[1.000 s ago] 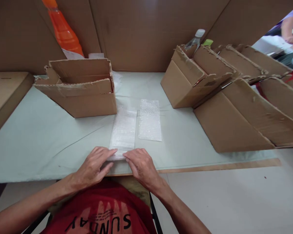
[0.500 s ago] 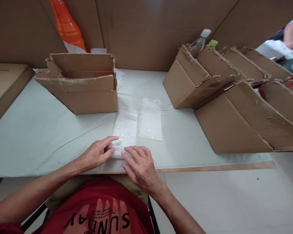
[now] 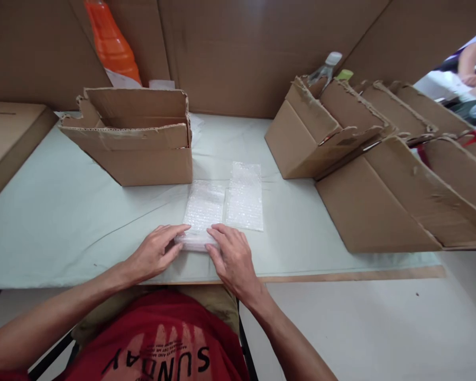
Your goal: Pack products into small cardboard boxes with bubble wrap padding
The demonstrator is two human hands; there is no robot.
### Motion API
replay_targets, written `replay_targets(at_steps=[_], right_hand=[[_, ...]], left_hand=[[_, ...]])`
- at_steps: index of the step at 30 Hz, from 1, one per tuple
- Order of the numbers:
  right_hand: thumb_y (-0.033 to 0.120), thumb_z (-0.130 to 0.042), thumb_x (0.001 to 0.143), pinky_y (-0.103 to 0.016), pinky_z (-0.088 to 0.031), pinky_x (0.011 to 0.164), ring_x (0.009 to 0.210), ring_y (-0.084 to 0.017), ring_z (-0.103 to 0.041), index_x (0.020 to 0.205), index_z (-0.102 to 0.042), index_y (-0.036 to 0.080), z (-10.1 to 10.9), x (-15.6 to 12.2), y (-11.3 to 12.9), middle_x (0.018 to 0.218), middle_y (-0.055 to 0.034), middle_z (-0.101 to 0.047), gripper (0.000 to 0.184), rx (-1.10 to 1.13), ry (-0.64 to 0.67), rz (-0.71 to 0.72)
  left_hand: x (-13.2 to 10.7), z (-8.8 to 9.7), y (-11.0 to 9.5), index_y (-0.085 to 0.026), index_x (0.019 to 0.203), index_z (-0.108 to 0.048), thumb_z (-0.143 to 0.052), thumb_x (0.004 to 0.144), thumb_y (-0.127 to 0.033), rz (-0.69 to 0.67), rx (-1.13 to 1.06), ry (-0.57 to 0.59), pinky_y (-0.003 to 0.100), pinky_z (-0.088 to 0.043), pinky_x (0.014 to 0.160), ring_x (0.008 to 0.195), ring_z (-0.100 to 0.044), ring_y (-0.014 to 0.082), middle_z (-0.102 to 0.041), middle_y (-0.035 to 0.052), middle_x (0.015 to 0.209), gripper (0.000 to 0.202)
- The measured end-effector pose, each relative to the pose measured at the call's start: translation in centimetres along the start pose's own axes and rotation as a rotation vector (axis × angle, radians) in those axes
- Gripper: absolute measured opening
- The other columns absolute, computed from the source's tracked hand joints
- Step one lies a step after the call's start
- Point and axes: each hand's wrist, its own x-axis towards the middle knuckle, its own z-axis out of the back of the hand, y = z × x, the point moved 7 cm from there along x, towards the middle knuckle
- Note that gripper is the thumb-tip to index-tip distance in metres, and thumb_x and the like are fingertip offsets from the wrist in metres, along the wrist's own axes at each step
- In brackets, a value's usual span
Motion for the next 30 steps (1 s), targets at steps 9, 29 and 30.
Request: replay_targets(at_steps=[9, 29, 30], right_hand=[[0.013, -0.055, 0.097, -0.042, -0.047, 0.085, 0.102, -0.026, -0.066, 0.116, -0.065, 0.018, -1.2, 0.3, 0.9, 0.114, -0.0108, -0.074, 0.023, -0.219, 0.066, 0.154], [0.023, -0.054, 0.1, -0.039, -0.052, 0.079, 0.089, -0.023, -0.068, 0.13, -0.059, 0.022, -1.3, -0.6, 1.0, 0.108, -0.0083, -0.075, 0.03, 0.025, 0.114, 0.026], [0.025, -0.054, 0.1, -0.038, -0.053, 0.078, 0.09, -0.022, -0.068, 0.131, -0.059, 0.024, -1.2, -0.7, 0.8, 0.108, -0.0078, -0.075, 0.031, 0.06, 0.119, -0.007]], left_hand=[[1.3, 0.5, -0.7, -0.015, 0.125, -0.061, -0.058, 0.092, -0.024, -0.136, 0.153, -0.068, 0.047, -0.048, 0.097, 0.114, -0.058, 0.03, -0.064, 0.0159, 0.125, 0.034], [-1.1, 1.2, -1.3, -0.017, 0.136, -0.051, -0.057, 0.089, -0.016, -0.114, 0.005, -0.002, 0.042, -0.049, 0.091, 0.099, -0.062, 0.0241, -0.07, 0.0094, 0.109, 0.047], [-1.1, 1.3, -0.9, -0.017, 0.136, -0.051, -0.056, 0.09, -0.016, -0.075, -0.02, 0.0, 0.04, -0.049, 0.088, 0.094, -0.063, 0.0225, -0.071, 0.0077, 0.103, 0.047]])
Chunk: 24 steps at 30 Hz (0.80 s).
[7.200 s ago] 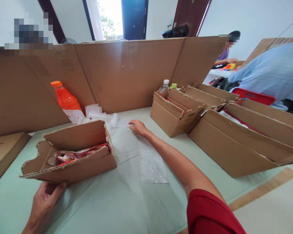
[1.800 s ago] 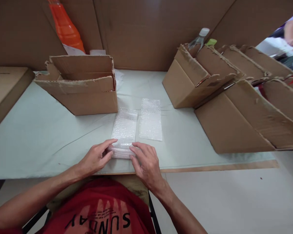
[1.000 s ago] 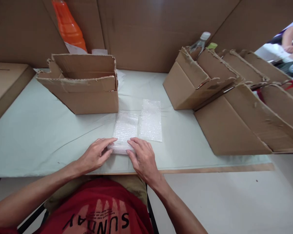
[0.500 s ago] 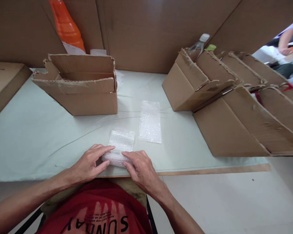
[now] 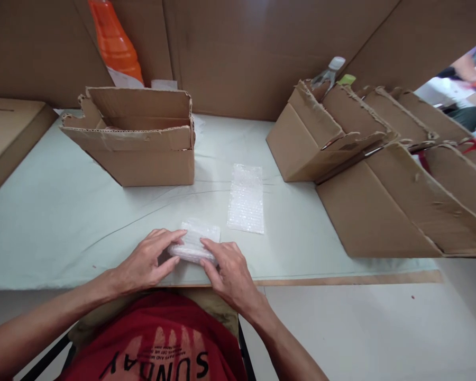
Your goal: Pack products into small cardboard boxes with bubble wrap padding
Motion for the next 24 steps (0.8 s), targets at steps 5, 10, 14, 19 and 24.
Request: replay_targets(at_steps=[5, 10, 14, 19, 24], right_hand=[[0.032, -0.051, 0.101, -0.047, -0.05, 0.09, 0.112, -0.03, -0.063, 0.129, -0.062, 0.021, 0.7, 1.1, -0.9, 0.127, -0.0138, -0.067, 0.032, -0.2, -0.043, -0.036], [0.039, -0.05, 0.101, -0.053, -0.048, 0.096, 0.122, -0.035, -0.057, 0.129, -0.061, 0.018, -0.5, 3.4, -2.5, 0.134, -0.0171, -0.063, 0.037, -0.332, 0.061, -0.032], [0.034, -0.053, 0.099, -0.053, -0.047, 0.1, 0.128, -0.035, -0.055, 0.113, -0.065, 0.019, -1.2, 3.8, -2.9, 0.132, -0.0152, -0.064, 0.023, -0.259, 0.076, 0.022], [0.032, -0.061, 0.095, -0.048, -0.052, 0.094, 0.119, -0.03, -0.062, 0.103, -0.06, 0.021, -0.2, 2.9, -2.4, 0.128, -0.0135, -0.067, 0.014, -0.075, 0.019, 0.066], [0.031, -0.061, 0.094, -0.039, -0.059, 0.078, 0.093, -0.024, -0.072, 0.129, -0.056, 0.023, 1.0, 2.5, -2.2, 0.114, -0.0096, -0.074, 0.036, -0.056, 0.032, 0.049]], left_hand=[[1.6, -0.1, 1.6, -0.016, 0.129, -0.059, -0.056, 0.093, -0.025, 0.095, 0.131, -0.035, 0.041, -0.05, 0.086, 0.088, -0.064, 0.0234, -0.072, 0.0084, 0.099, 0.037], [3.2, -0.7, 3.3, -0.015, 0.129, -0.06, -0.053, 0.091, -0.024, 0.145, 0.247, -0.043, 0.051, -0.049, 0.098, 0.112, -0.059, 0.0309, -0.066, 0.0152, 0.122, 0.039], [3.2, -1.3, 3.8, -0.015, 0.14, -0.052, -0.054, 0.087, -0.021, 0.136, 0.18, -0.011, 0.055, -0.041, 0.111, 0.131, -0.05, 0.033, -0.06, 0.016, 0.137, 0.053], [2.9, -1.5, 3.4, -0.016, 0.146, -0.045, -0.054, 0.081, -0.014, 0.122, -0.005, 0.086, 0.051, -0.046, 0.108, 0.125, -0.055, 0.0289, -0.063, 0.0145, 0.133, 0.065], [2.7, -1.6, 2.5, -0.017, 0.137, -0.054, -0.056, 0.08, -0.011, 0.135, -0.096, 0.098, 0.042, -0.052, 0.099, 0.112, -0.064, 0.024, -0.068, 0.0108, 0.127, 0.057]])
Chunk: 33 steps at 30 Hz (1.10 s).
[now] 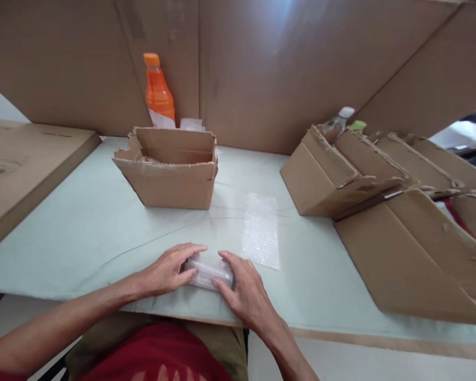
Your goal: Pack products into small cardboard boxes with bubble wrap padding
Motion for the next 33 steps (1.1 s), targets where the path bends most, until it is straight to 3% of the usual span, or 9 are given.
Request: replay_targets(at_steps=[4, 7, 11, 15, 18, 21, 26, 30, 33], right_hand=[[0.033, -0.059, 0.097, -0.037, -0.06, 0.073, 0.086, -0.023, -0.074, 0.116, -0.066, 0.026, 1.0, 1.2, 1.1, 0.102, -0.0053, -0.078, 0.021, -0.016, 0.056, 0.114], [0.04, -0.059, 0.097, -0.034, -0.061, 0.069, 0.081, -0.022, -0.074, 0.106, -0.07, 0.026, 4.1, 3.6, 1.6, 0.094, -0.0048, -0.078, 0.02, 0.008, 0.017, 0.106], [0.053, -0.066, 0.09, -0.033, -0.06, 0.069, 0.076, -0.022, -0.073, 0.103, -0.074, 0.026, 11.0, 9.1, 1.5, 0.09, -0.0034, -0.078, 0.031, -0.05, -0.179, -0.054], [0.048, -0.068, 0.089, -0.031, -0.055, 0.072, 0.077, -0.019, -0.07, 0.104, -0.073, 0.026, 15.5, 17.4, 3.4, 0.093, -0.0019, -0.077, 0.028, -0.088, -0.341, 0.007], [0.038, -0.064, 0.091, -0.029, -0.053, 0.071, 0.079, -0.018, -0.069, 0.105, -0.072, 0.022, 13.7, 24.4, 4.9, 0.096, -0.003, -0.077, 0.022, -0.138, -0.192, 0.069], [0.03, -0.062, 0.092, -0.028, -0.051, 0.07, 0.082, -0.019, -0.07, 0.109, -0.072, 0.021, 8.4, 29.9, 5.2, 0.098, -0.0046, -0.078, 0.022, -0.324, 0.082, 0.055], [0.017, -0.054, 0.092, -0.031, -0.048, 0.072, 0.091, -0.026, -0.074, 0.099, -0.076, 0.016, -0.5, 32.6, 4.1, 0.098, -0.0147, -0.079, 0.023, -0.817, 0.533, 0.078], [0.009, -0.05, 0.091, -0.039, -0.046, 0.084, 0.095, -0.031, -0.074, 0.094, -0.076, 0.01, -1.4, 32.3, 4.9, 0.092, -0.021, -0.078, 0.026, -0.925, 0.512, 0.157], [0.02, -0.053, 0.095, -0.039, -0.046, 0.082, 0.096, -0.032, -0.073, 0.098, -0.075, 0.011, -0.1, 31.7, 5.8, 0.097, -0.0205, -0.077, 0.024, -0.915, 0.465, 0.183]], left_hand=[[-0.5, 1.8, -1.3, -0.019, 0.124, -0.061, -0.062, 0.083, -0.013, -0.072, 0.036, -0.069, 0.038, -0.056, 0.091, 0.097, -0.067, 0.0218, -0.072, 0.0074, 0.107, 0.041], [-0.9, 7.8, -3.2, -0.019, 0.126, -0.059, -0.064, 0.086, -0.017, -0.247, 0.194, -0.368, 0.042, -0.055, 0.097, 0.112, -0.064, 0.0258, -0.067, 0.0126, 0.119, 0.04], [-0.7, 17.2, -4.0, -0.017, 0.135, -0.053, -0.062, 0.087, -0.009, -0.355, 0.577, -0.773, 0.053, -0.045, 0.11, 0.135, -0.051, 0.0335, -0.06, 0.0177, 0.135, 0.05], [0.8, 20.4, -2.1, -0.015, 0.125, -0.059, -0.056, 0.087, -0.002, -0.34, 0.774, -0.789, 0.055, -0.045, 0.107, 0.126, -0.058, 0.0327, -0.071, 0.0122, 0.117, 0.04], [0.7, 19.3, -1.1, -0.016, 0.107, -0.065, -0.055, 0.087, 0.002, -0.393, 0.77, -0.753, 0.053, -0.043, 0.108, 0.113, -0.065, 0.0276, -0.074, 0.006, 0.098, 0.029], [0.1, 18.6, -0.7, -0.016, 0.101, -0.066, -0.056, 0.087, 0.002, -0.4, 0.724, -0.771, 0.053, -0.041, 0.109, 0.109, -0.065, 0.0262, -0.075, 0.0049, 0.095, 0.025], [0.4, 19.1, -0.6, -0.016, 0.101, -0.066, -0.057, 0.087, 0.002, -0.395, 0.668, -0.771, 0.053, -0.041, 0.11, 0.107, -0.065, 0.0255, -0.074, 0.0049, 0.094, 0.025], [0.7, 19.3, -0.3, -0.015, 0.101, -0.066, -0.057, 0.086, 0.002, -0.398, 0.634, -0.738, 0.054, -0.041, 0.11, 0.107, -0.065, 0.0259, -0.074, 0.0054, 0.094, 0.025], [0.6, 19.3, -0.1, -0.016, 0.102, -0.066, -0.056, 0.086, 0.002, -0.391, 0.626, -0.745, 0.054, -0.041, 0.11, 0.107, -0.065, 0.0258, -0.073, 0.0053, 0.094, 0.025]])
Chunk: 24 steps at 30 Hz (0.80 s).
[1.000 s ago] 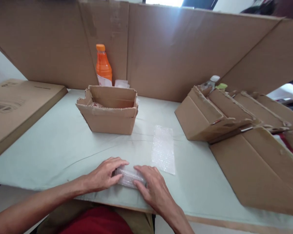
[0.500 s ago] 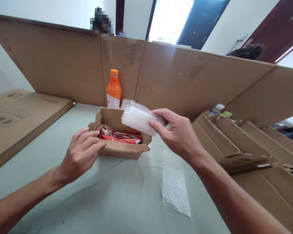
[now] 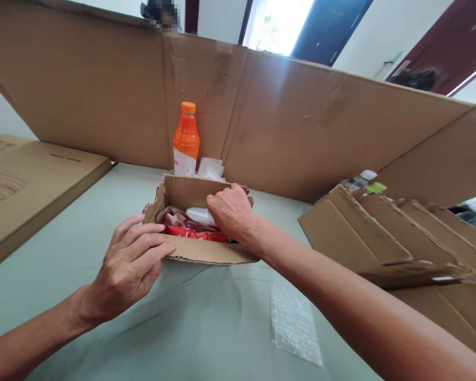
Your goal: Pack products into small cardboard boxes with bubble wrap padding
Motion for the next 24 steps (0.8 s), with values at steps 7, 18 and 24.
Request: replay_targets(at_steps=[7, 18, 24], right_hand=[[0.044, -0.038, 0.105, -0.03, -0.051, 0.082, 0.092, -0.022, -0.072, 0.113, -0.072, 0.019, -1.0, -0.3, 1.4, 0.103, -0.0091, -0.078, 0.043, 0.558, 0.216, 0.239], [0.042, -0.054, 0.095, -0.046, -0.055, 0.092, 0.1, -0.025, -0.07, 0.114, -0.069, 0.026, -4.3, -17.6, -6.3, 0.114, -0.0065, -0.075, 0.029, 0.801, -0.684, -0.47], [0.044, -0.06, 0.085, -0.043, -0.059, 0.084, 0.102, -0.027, -0.069, 0.136, -0.051, 0.018, -12.4, -11.7, 0.0, 0.131, -0.0148, -0.066, 0.058, 1.294, -0.386, -0.405]], left_hand=[[-0.1, -0.1, 0.0, -0.017, 0.104, -0.065, -0.058, 0.086, 0.001, 0.003, 0.007, -0.012, 0.056, -0.041, 0.11, 0.107, -0.065, 0.0261, -0.073, 0.0052, 0.095, 0.026], [-7.8, 0.1, 6.5, -0.029, 0.151, -0.038, -0.061, 0.091, -0.027, 0.684, -0.238, 0.063, 0.053, -0.048, 0.11, 0.132, -0.054, 0.0299, -0.05, 0.0127, 0.148, 0.064], [-8.0, -6.1, 8.4, -0.023, 0.147, -0.04, -0.067, 0.08, -0.034, 0.917, -0.713, 0.109, 0.05, -0.051, 0.105, 0.133, -0.054, 0.0323, -0.051, 0.0146, 0.148, 0.073]])
